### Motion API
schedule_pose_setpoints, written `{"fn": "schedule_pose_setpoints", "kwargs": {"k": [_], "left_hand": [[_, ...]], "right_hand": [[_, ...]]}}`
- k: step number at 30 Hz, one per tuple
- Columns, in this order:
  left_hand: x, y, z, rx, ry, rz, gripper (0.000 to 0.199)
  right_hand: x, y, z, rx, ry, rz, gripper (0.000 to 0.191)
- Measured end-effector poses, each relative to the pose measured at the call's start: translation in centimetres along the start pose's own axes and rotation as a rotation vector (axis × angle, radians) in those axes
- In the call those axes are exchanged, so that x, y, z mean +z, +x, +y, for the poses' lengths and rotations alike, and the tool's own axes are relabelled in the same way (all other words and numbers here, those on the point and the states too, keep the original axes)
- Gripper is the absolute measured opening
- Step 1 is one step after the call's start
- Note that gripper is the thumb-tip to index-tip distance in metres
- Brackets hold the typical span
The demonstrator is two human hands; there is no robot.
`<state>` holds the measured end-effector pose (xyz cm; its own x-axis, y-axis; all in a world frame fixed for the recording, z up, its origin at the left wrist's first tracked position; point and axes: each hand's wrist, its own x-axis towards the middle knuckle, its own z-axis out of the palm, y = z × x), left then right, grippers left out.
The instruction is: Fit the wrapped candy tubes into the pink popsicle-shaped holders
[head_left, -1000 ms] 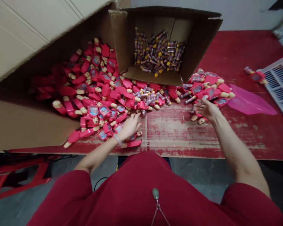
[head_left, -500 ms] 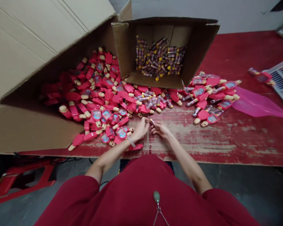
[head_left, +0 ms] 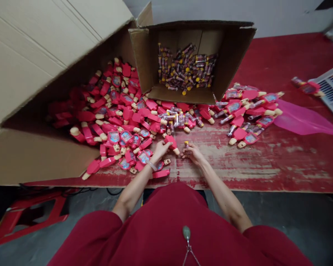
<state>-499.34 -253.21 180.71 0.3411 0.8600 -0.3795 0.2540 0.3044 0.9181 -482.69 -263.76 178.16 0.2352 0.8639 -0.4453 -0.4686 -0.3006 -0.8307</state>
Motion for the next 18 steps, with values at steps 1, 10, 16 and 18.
{"fn": "schedule_pose_setpoints", "kwargs": {"k": [1, 10, 16, 18], "left_hand": [[-0.5, -0.5, -0.1, 0.003, -0.002, 0.008, 0.022], [-4.2, -5.1, 2.9, -0.011, 0.017, -0.449, 0.030], [-6.2, -6.4, 5.8, 0.097, 0.429, -0.709, 0.045], [-6.7, -7.0, 6.8, 0.067, 0.494, -0.799, 0.047]], "right_hand": [[0.3, 0.0, 0.0, -0.009, -0.011, -0.005, 0.043], [1.4, -2.9, -3.1, -0.466, -0.676, -0.009, 0.044], [0.7, -7.0, -4.6, -0.790, -1.156, -0.275, 0.034], [0.9, -8.1, -4.7, -1.038, -1.283, -0.268, 0.029]]}}
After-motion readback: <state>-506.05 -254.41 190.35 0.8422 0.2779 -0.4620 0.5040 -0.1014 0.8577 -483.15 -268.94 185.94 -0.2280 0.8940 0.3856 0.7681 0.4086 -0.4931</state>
